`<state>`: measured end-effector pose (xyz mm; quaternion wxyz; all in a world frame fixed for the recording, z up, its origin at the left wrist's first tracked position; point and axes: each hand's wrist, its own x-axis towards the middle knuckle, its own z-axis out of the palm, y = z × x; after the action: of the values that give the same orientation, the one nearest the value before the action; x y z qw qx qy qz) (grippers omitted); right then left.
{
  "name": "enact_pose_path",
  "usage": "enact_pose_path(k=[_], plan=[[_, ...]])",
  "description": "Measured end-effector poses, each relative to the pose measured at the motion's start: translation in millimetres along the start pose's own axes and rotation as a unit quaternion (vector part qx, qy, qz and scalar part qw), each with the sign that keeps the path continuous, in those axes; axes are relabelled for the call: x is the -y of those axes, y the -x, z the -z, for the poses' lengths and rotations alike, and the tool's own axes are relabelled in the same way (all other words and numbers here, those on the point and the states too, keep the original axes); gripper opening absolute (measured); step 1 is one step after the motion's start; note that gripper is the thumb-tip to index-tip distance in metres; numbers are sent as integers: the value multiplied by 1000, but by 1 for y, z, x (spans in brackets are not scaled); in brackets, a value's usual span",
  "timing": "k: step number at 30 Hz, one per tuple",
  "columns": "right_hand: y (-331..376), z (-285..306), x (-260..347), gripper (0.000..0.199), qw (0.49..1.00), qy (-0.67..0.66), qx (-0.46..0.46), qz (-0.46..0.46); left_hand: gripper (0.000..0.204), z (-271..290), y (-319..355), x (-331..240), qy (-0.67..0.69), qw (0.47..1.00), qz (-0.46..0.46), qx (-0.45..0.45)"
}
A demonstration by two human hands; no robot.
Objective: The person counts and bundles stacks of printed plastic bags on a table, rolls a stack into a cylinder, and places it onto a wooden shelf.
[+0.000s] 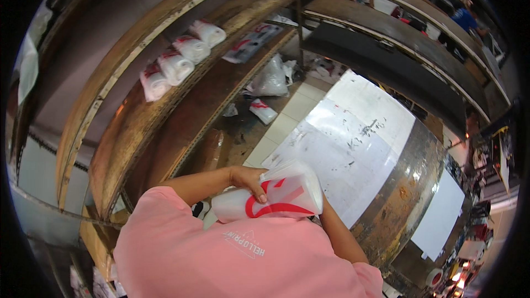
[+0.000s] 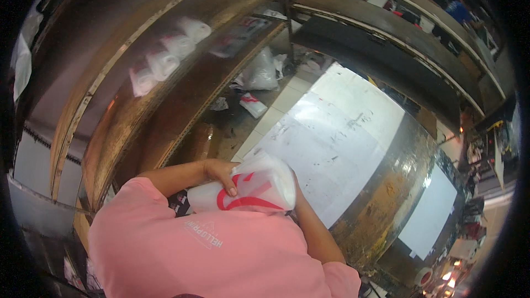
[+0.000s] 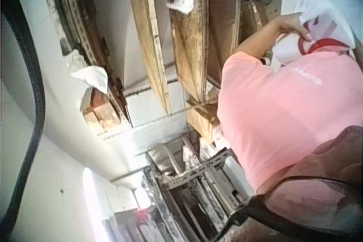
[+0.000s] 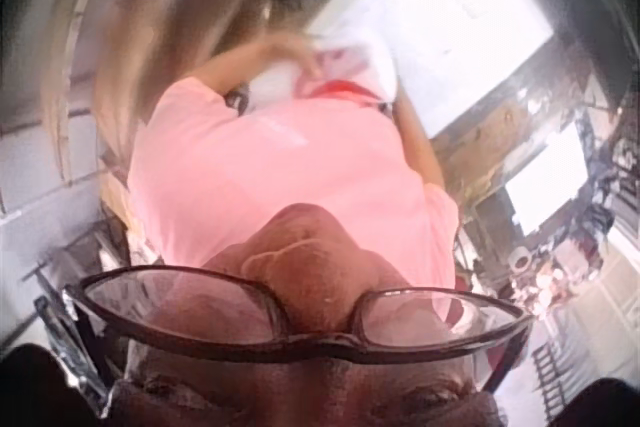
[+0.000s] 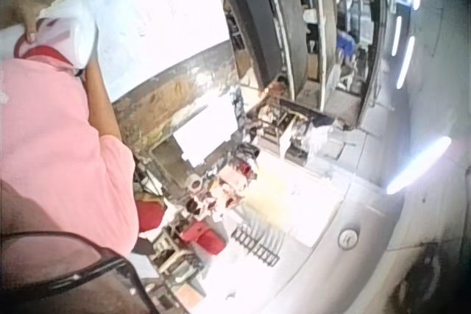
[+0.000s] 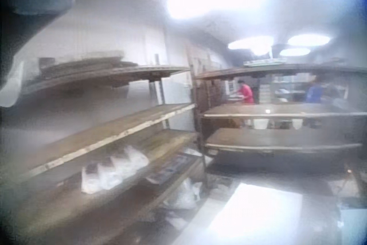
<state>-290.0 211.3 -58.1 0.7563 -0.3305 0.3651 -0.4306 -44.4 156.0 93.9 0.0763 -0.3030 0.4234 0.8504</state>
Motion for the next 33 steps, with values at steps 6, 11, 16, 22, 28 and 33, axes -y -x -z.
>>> enact_pose_path(k=[6, 11, 16, 22, 28, 33], plan=[[-14, -53, -8, 25, 993, -58, 26, -102, 95, 3, 31, 41, 52, 997, -54, -26], [-11, -73, 8, 27, 985, -99, -59, -128, 84, 5, 52, 34, 25, 996, -50, -72], [-5, -27, 6, 33, 950, -304, -22, -63, 85, 36, 63, 50, 58, 995, -54, -56], [83, -85, 56, 52, 948, -318, -5, -28, 98, 60, 97, 49, 67, 993, -85, -44], [52, -172, 133, 95, 977, -201, 70, -28, 103, 81, 118, 25, -53, 993, -96, 43], [-9, -207, 166, 90, 989, 29, 60, -132, 107, 95, 124, 14, -154, 980, -96, 78]])
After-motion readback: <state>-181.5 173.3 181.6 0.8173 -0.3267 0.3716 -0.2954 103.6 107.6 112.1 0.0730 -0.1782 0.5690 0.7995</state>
